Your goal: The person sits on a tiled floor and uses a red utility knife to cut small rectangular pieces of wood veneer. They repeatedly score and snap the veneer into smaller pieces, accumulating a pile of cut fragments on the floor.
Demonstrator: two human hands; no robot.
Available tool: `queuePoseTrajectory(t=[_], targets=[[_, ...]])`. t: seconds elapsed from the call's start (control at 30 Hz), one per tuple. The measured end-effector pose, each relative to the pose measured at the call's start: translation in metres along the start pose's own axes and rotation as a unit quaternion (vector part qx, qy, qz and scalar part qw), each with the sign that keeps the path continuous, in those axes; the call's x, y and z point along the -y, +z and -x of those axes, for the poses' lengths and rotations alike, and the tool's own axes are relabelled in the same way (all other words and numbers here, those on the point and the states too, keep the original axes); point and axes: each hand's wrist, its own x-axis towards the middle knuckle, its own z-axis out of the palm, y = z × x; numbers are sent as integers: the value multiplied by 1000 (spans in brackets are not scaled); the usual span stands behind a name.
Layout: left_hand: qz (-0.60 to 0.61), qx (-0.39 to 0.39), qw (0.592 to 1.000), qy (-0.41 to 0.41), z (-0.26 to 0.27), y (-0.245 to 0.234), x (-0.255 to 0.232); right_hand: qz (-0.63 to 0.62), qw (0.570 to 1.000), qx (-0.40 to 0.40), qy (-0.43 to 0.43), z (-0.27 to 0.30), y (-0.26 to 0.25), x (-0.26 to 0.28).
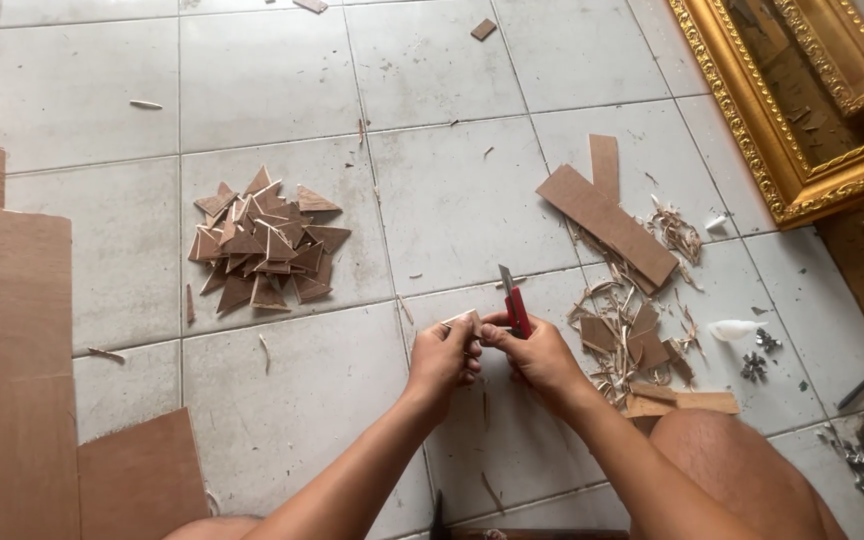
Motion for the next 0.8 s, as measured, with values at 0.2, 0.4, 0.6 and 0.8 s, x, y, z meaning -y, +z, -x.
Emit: queuePoseTrajectory(t=[0.2, 0.4, 0.6, 0.8], targets=[[-42, -85, 995, -27, -9, -13, -3, 257, 965, -7, -54, 0, -10, 1], [-83, -70, 992, -66, -49, -34, 12, 353, 931, 26, -89, 16, -7, -4], [-99, -64, 992, -50, -37, -36, -2, 424, 894, 34, -140, 20, -5, -13], [-104, -74, 991, -44, -48, -39, 6, 472, 869, 13, -147, 38, -7, -2]])
